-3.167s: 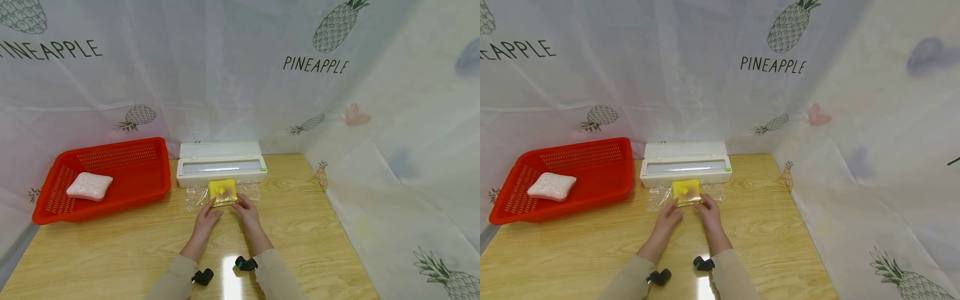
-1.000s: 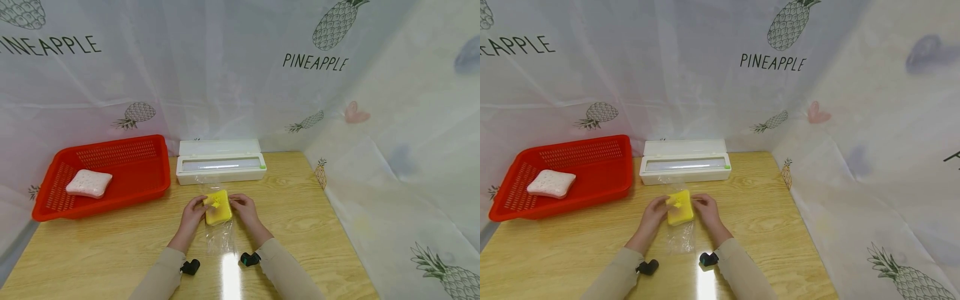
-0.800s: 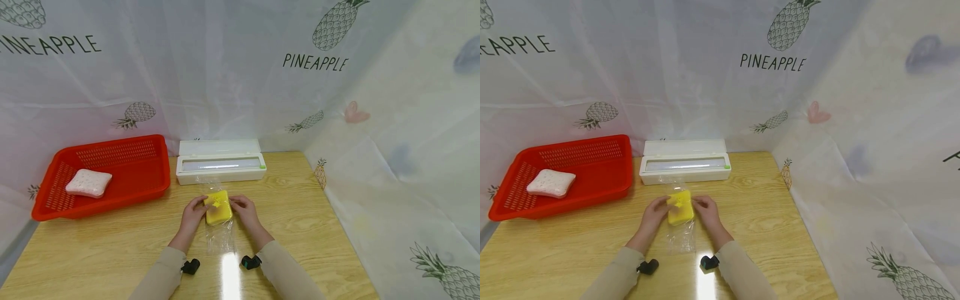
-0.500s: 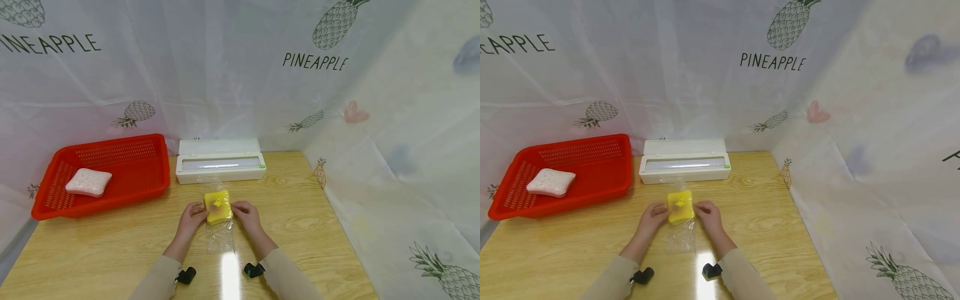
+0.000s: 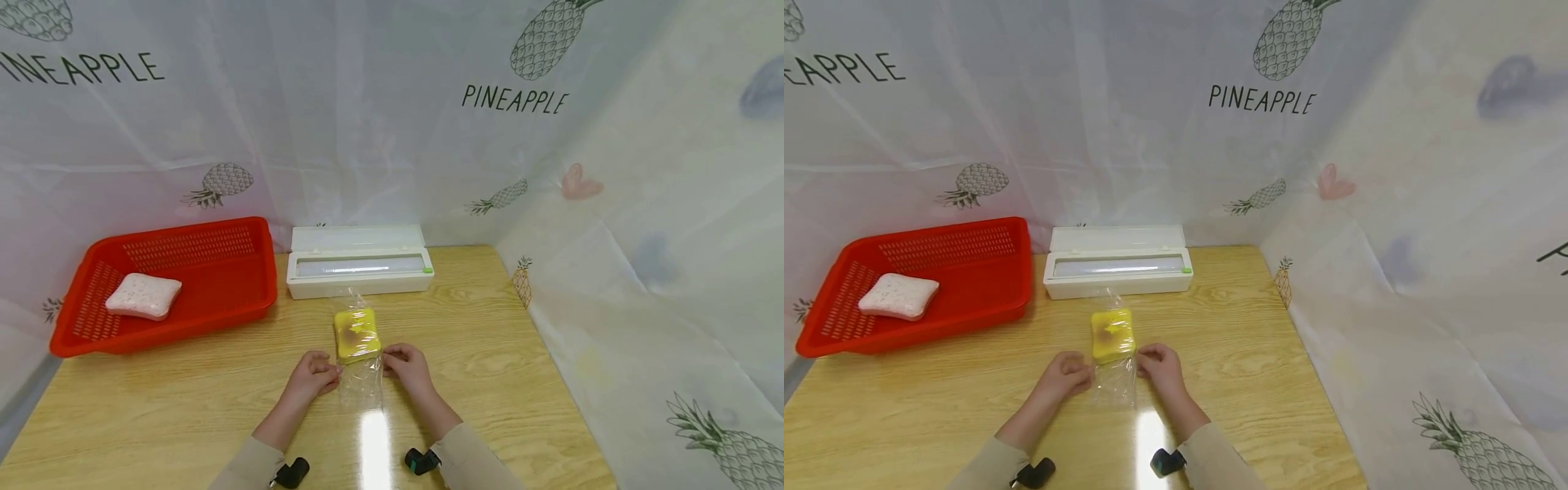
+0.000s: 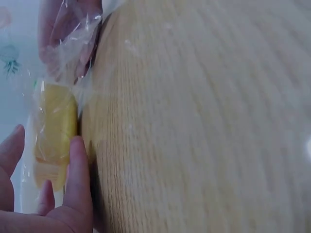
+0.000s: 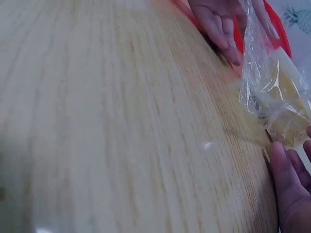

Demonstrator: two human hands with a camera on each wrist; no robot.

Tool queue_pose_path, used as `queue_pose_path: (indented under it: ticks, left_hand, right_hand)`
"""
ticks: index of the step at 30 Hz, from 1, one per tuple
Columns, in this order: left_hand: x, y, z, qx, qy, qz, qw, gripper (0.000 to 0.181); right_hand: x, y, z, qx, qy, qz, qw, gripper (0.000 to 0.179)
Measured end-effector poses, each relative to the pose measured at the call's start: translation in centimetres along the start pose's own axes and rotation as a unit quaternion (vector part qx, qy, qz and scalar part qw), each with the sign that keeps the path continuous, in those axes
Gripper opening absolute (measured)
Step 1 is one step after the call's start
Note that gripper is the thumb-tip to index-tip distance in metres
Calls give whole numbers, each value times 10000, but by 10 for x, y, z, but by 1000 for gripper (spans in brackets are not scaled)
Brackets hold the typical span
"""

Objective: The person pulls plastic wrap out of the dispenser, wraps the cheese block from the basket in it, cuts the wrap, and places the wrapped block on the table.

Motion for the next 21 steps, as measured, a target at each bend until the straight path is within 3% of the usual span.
queue_pose_path:
  ticks: [6, 13, 21]
  left_hand:
    - [3, -12, -6, -258, -237, -484, 9982, 31]
    - [5, -20, -9, -193, -225, -1100, 9935, 29]
    - [9, -25, -12, -111, -103, -1432, 9896, 25]
  right_hand:
    - [6, -15, -8, 188, -8, -351, 9992, 19]
    - [6, -24, 4, 225, -381, -742, 9963, 24]
    - [9, -40, 0, 342, -954, -1110, 9886, 25]
Point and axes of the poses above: each hand's wrist, its own y-axis towards the middle knuckle, its own x-axis out of the palm, z = x × y, the point moved 4 cm from there along y, towards the middle knuckle, and after that the axes turned 9 degrees about -z, right-handed, at the moved point
